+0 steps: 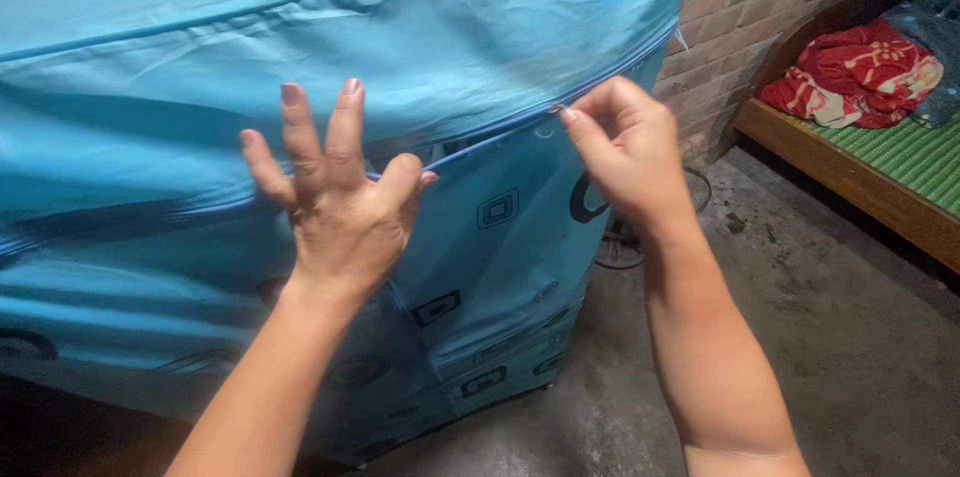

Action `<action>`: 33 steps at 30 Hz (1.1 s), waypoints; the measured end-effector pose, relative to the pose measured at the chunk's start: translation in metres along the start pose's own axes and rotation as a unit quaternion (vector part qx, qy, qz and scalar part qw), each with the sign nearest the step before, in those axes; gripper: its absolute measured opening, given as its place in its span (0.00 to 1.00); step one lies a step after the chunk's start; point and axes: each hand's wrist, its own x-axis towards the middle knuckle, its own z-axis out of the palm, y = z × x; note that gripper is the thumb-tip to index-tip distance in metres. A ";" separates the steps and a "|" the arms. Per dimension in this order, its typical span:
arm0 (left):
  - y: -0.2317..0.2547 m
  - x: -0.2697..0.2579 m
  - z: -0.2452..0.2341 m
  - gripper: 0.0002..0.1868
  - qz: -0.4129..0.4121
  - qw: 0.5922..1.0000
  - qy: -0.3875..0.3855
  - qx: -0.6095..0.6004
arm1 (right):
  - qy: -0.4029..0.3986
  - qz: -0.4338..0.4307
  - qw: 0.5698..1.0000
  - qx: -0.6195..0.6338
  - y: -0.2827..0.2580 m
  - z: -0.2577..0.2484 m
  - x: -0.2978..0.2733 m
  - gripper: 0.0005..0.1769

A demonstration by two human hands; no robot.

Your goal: Removing clothes from hangers in a portable wardrobe and placing them onto a bed frame.

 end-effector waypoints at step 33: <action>0.020 -0.027 -0.018 0.05 -0.043 0.996 0.076 -0.012 | 0.211 -0.158 0.947 -0.185 0.199 -0.080 0.073 0.07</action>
